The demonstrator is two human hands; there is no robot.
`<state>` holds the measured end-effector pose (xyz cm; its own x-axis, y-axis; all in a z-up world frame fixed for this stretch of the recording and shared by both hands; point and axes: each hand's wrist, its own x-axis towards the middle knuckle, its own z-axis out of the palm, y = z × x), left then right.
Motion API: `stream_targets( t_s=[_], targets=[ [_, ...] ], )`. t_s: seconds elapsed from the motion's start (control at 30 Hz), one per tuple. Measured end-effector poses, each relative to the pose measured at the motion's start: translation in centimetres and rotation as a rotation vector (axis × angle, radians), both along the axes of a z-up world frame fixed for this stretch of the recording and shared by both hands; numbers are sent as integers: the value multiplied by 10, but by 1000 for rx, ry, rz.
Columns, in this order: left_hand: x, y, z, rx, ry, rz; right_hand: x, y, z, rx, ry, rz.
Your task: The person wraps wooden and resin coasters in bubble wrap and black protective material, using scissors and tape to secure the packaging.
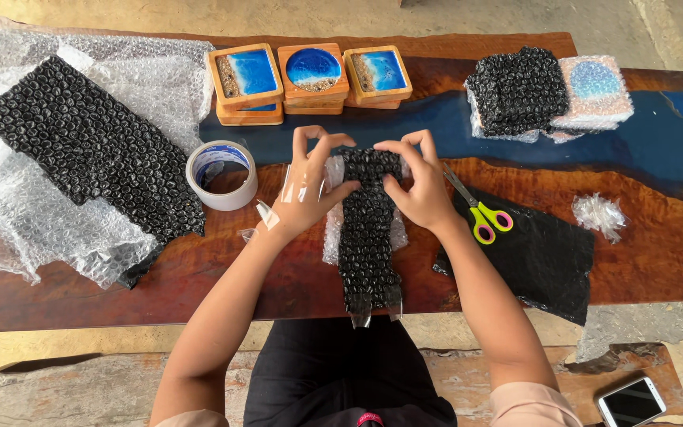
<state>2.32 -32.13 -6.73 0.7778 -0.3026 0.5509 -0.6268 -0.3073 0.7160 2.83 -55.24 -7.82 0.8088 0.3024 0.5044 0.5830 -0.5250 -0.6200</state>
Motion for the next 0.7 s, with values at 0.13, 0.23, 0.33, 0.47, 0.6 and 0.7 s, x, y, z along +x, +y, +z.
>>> stream_targets(
  t_s=[0.13, 0.23, 0.33, 0.47, 0.6, 0.7],
  targets=[
    [3, -1, -8, -39, 0, -41, 1, -9, 8, 3, 36, 42],
    [5, -1, -11, -31, -28, -24, 6, -15, 3, -10, 47, 61],
    [7, 0, -12, -34, 3, -66, 9, -18, 1, 16, 90, 134],
    [5, 2, -13, 45, 175, -88, 7, -19, 2, 51, 249, 106],
    [7, 4, -11, 115, 234, -52, 19, -27, -23, 124, 327, 84],
    [7, 3, -21, 3, 346, 6, 22, -11, -26, 292, 446, 54]
  ],
)
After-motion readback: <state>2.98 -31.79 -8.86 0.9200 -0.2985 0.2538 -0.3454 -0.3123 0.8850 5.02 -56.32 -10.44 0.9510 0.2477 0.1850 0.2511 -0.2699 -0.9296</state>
